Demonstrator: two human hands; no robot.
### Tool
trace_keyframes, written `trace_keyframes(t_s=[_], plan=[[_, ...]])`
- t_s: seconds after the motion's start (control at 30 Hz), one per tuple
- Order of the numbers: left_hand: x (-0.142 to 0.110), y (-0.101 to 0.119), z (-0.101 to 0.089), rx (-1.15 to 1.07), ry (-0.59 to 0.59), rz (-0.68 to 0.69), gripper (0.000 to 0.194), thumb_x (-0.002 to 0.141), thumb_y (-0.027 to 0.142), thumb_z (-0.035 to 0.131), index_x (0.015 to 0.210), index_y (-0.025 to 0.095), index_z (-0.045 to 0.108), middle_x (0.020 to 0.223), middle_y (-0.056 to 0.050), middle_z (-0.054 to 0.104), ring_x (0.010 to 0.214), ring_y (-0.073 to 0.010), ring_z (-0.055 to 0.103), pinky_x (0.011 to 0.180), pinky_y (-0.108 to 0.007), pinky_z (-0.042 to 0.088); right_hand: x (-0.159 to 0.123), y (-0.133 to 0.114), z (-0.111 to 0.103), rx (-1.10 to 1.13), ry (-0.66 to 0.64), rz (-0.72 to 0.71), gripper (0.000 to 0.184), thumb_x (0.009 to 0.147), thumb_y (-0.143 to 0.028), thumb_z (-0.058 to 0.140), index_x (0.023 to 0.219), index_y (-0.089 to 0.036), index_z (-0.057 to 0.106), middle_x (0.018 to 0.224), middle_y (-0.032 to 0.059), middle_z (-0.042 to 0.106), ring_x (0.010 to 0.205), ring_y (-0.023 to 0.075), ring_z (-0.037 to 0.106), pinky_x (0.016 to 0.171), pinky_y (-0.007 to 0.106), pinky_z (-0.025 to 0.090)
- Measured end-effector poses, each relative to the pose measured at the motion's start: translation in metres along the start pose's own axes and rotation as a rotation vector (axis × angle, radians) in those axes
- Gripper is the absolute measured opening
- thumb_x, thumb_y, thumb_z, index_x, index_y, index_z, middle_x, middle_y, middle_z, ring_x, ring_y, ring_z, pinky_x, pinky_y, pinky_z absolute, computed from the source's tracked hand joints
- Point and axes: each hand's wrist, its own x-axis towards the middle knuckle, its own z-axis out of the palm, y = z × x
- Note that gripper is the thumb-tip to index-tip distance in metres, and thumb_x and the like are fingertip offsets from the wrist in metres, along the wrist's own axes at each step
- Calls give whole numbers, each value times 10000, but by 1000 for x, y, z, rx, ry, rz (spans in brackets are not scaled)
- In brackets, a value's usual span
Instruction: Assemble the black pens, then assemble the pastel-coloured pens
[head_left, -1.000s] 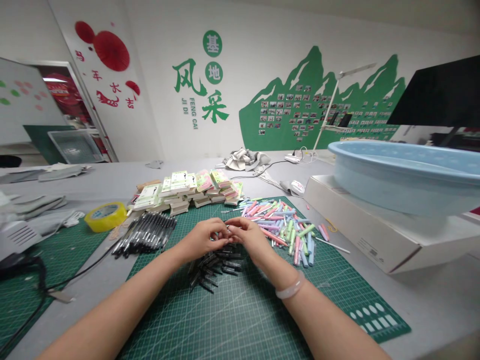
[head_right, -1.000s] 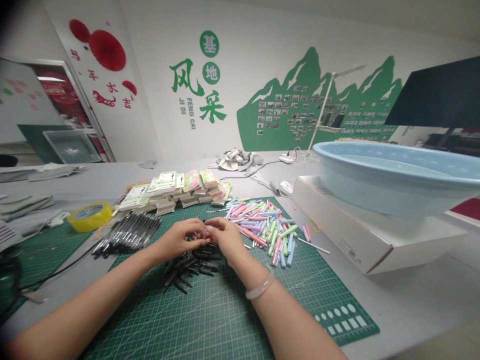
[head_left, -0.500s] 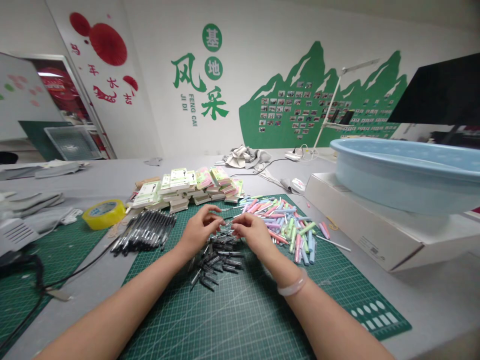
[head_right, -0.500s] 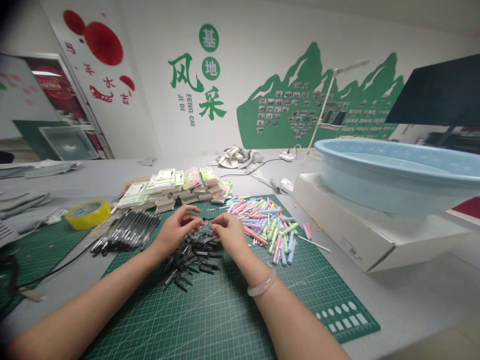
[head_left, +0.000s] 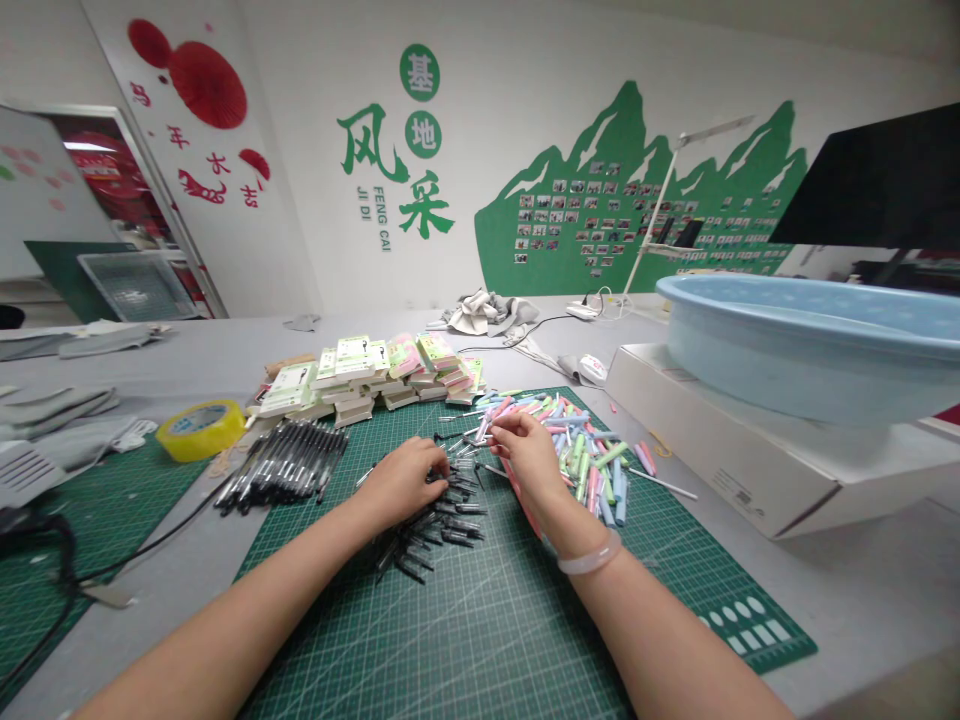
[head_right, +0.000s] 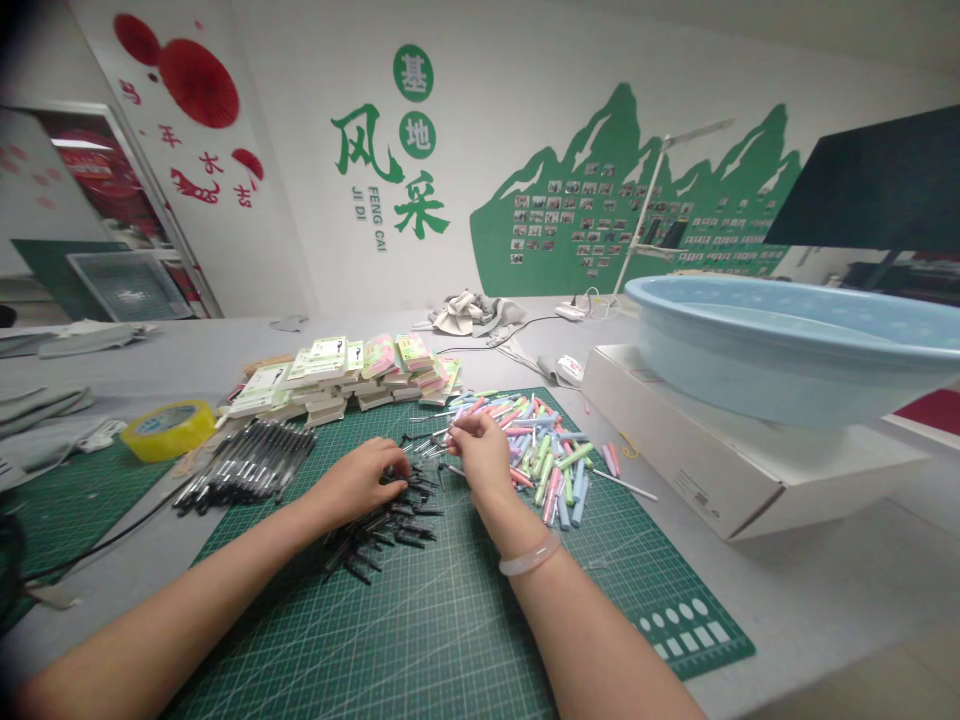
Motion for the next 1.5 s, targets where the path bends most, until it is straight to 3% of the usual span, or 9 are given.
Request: trace_keyframes(t_s=[0.33,0.6,0.8,0.87,0.93,1.03,1.13,1.27,1.5], plan=[[5,-17,-10,17,40,23,132,758,218,587,874,233,648,870,-25,618,885,-202,523,777,-298,398,6,9,-2,-23,15,-19,266,548,-293,716,719,-178,548,623,-18,589,545,122,552,520,256,445],[39,14,11,178,2,328,148,801,155,572,865,242,672,884,-37,616,893,-200,520,731,-282,399,5,5,-3,-6,50,-27,243,572,-277,700,742,-180,555,637,-11,596,553,129,559,527,261,444],[55,19,17,314,-77,557,110,817,180,560,723,186,615,825,-65,619,868,-208,541,746,-300,411,5,4,-3,9,59,-42,245,569,-279,709,752,-185,576,639,-9,600,572,129,555,524,256,454],[53,19,13,287,-67,524,115,837,174,522,758,185,606,868,-68,626,878,-201,553,753,-293,418,6,3,-4,14,55,-37,256,573,-278,707,781,-180,595,651,-4,610,572,129,558,531,260,458],[46,18,8,173,-1,392,122,860,181,476,844,195,596,901,-57,631,871,-187,570,750,-281,428,6,3,-4,24,46,-13,288,578,-285,702,832,-172,624,679,7,630,574,130,562,550,271,467],[32,12,-1,-168,101,122,144,883,231,429,941,213,559,865,-24,638,777,-155,598,690,-254,455,2,2,-1,68,9,52,326,574,-290,703,869,-160,654,698,19,651,569,128,566,575,286,476],[18,3,-7,-529,108,-44,130,860,268,458,928,199,545,757,5,621,623,-126,590,607,-240,472,-6,0,5,129,-62,123,328,564,-266,722,867,-155,666,714,29,664,586,129,581,593,287,486],[8,-4,-13,-751,141,-138,169,796,313,560,864,162,594,736,-2,605,588,-114,560,601,-245,477,-20,-3,13,154,-164,184,305,598,-271,717,875,-152,668,753,40,676,616,120,594,627,273,490],[5,-3,-20,-794,174,-120,213,750,323,617,884,170,552,715,5,603,575,-111,566,564,-244,480,-33,-1,23,-8,-299,147,242,633,-282,691,842,-161,666,750,31,679,626,119,583,570,237,451]])
